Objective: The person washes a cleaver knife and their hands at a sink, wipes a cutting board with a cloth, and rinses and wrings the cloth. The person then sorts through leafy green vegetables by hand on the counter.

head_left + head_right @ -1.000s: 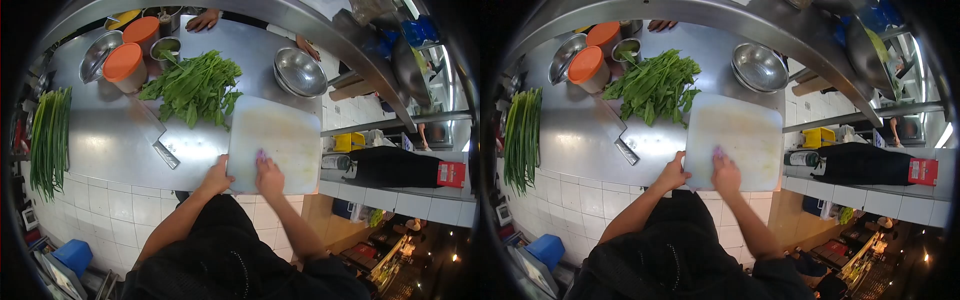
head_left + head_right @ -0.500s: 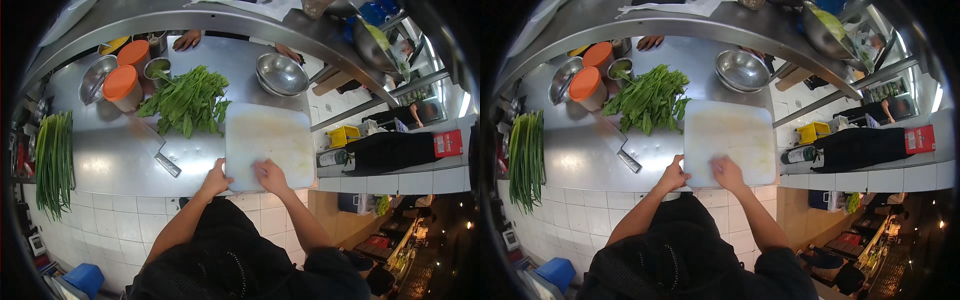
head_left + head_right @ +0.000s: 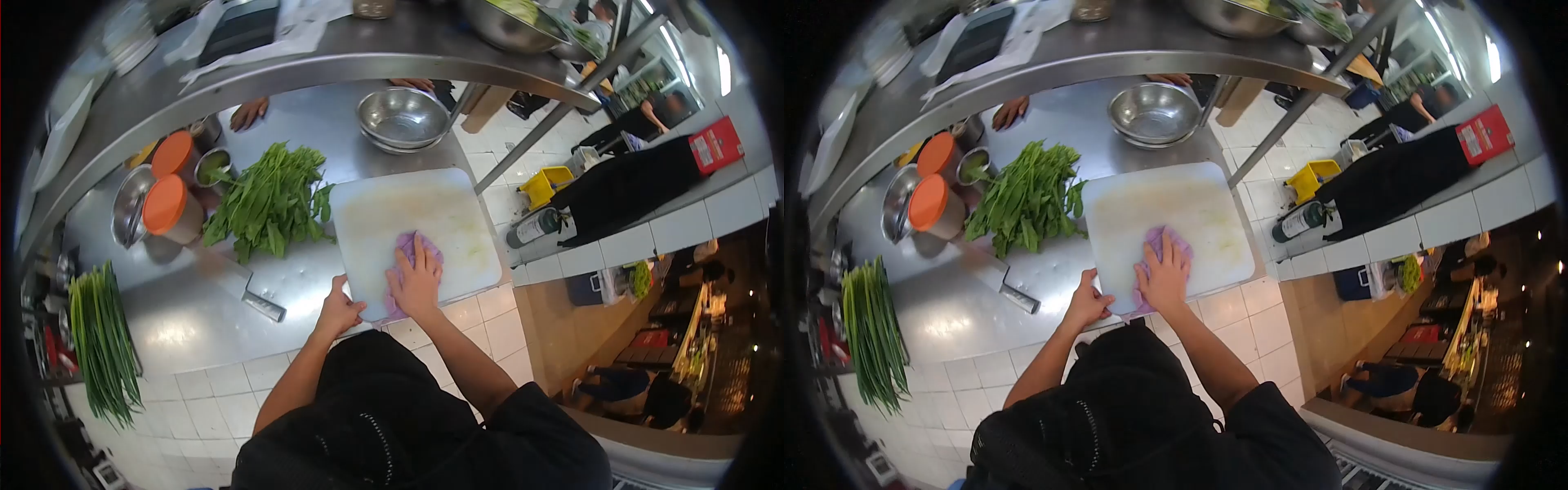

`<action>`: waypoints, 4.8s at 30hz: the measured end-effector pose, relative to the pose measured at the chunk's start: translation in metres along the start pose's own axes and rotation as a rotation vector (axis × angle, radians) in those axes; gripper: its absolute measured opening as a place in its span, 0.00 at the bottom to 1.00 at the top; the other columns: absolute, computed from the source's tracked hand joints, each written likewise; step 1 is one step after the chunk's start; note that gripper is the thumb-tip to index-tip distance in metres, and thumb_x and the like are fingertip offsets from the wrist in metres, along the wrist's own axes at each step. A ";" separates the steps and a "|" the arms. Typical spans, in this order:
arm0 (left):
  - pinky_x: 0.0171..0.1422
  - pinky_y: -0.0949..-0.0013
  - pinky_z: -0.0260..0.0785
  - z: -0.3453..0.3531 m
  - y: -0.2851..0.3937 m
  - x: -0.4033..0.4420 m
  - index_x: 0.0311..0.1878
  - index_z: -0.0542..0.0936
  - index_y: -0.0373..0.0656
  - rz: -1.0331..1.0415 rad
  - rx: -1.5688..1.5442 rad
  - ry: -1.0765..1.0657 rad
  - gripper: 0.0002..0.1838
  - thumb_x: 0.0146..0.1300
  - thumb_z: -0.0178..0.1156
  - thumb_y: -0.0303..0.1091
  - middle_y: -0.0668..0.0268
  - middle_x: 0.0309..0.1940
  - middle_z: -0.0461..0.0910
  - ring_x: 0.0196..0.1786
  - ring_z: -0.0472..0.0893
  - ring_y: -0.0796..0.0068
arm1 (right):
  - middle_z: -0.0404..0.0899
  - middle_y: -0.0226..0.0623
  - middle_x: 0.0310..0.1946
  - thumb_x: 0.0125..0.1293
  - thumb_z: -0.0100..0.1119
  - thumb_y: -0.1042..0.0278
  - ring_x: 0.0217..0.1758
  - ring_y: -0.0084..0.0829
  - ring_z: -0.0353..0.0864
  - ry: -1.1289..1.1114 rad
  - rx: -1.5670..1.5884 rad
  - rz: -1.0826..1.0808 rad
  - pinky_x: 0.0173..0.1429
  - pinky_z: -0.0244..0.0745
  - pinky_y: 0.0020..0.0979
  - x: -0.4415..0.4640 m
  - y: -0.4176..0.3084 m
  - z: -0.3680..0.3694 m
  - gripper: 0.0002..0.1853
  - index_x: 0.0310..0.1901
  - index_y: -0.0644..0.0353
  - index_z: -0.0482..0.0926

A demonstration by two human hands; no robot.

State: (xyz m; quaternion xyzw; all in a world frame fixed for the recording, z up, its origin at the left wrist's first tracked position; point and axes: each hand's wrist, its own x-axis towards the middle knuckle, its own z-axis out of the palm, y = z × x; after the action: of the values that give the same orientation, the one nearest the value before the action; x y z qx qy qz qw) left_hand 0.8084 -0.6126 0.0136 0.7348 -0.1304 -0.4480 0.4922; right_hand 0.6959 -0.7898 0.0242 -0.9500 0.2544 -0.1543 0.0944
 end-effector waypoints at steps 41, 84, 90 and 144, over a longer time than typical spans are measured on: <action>0.41 0.62 0.78 0.016 -0.011 0.009 0.73 0.63 0.42 -0.042 0.313 0.188 0.39 0.59 0.70 0.27 0.61 0.27 0.75 0.33 0.81 0.66 | 0.81 0.32 0.38 0.61 0.65 0.77 0.42 0.27 0.79 0.399 0.651 0.471 0.49 0.76 0.29 0.063 0.276 -0.166 0.08 0.42 0.63 0.80; 0.77 0.29 0.44 0.026 0.119 0.206 0.70 0.71 0.57 0.255 1.041 0.665 0.29 0.74 0.47 0.61 0.63 0.66 0.70 0.76 0.61 0.58 | 0.80 0.42 0.49 0.50 0.67 0.67 0.49 0.47 0.83 -0.116 0.008 -0.382 0.46 0.80 0.48 0.134 0.115 0.051 0.21 0.49 0.50 0.79; 0.78 0.29 0.41 0.037 0.116 0.216 0.71 0.71 0.55 0.354 1.016 0.709 0.27 0.74 0.51 0.55 0.62 0.65 0.70 0.76 0.62 0.56 | 0.78 0.42 0.51 0.58 0.64 0.65 0.50 0.51 0.81 -0.113 0.057 -0.232 0.52 0.80 0.51 0.245 0.120 0.001 0.14 0.47 0.46 0.82; 0.79 0.47 0.52 0.153 0.150 0.290 0.59 0.78 0.47 0.621 0.935 0.754 0.17 0.70 0.54 0.36 0.60 0.55 0.73 0.67 0.69 0.59 | 0.77 0.43 0.44 0.56 0.63 0.74 0.51 0.52 0.76 0.041 0.007 -0.358 0.51 0.74 0.49 0.222 0.181 -0.073 0.14 0.46 0.56 0.79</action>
State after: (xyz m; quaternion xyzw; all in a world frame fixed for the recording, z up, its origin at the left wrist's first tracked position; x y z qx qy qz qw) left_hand 0.8892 -0.9619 -0.0315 0.9050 -0.3351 0.1047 0.2404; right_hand 0.7713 -1.0651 0.0998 -0.9764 0.0826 -0.1890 0.0634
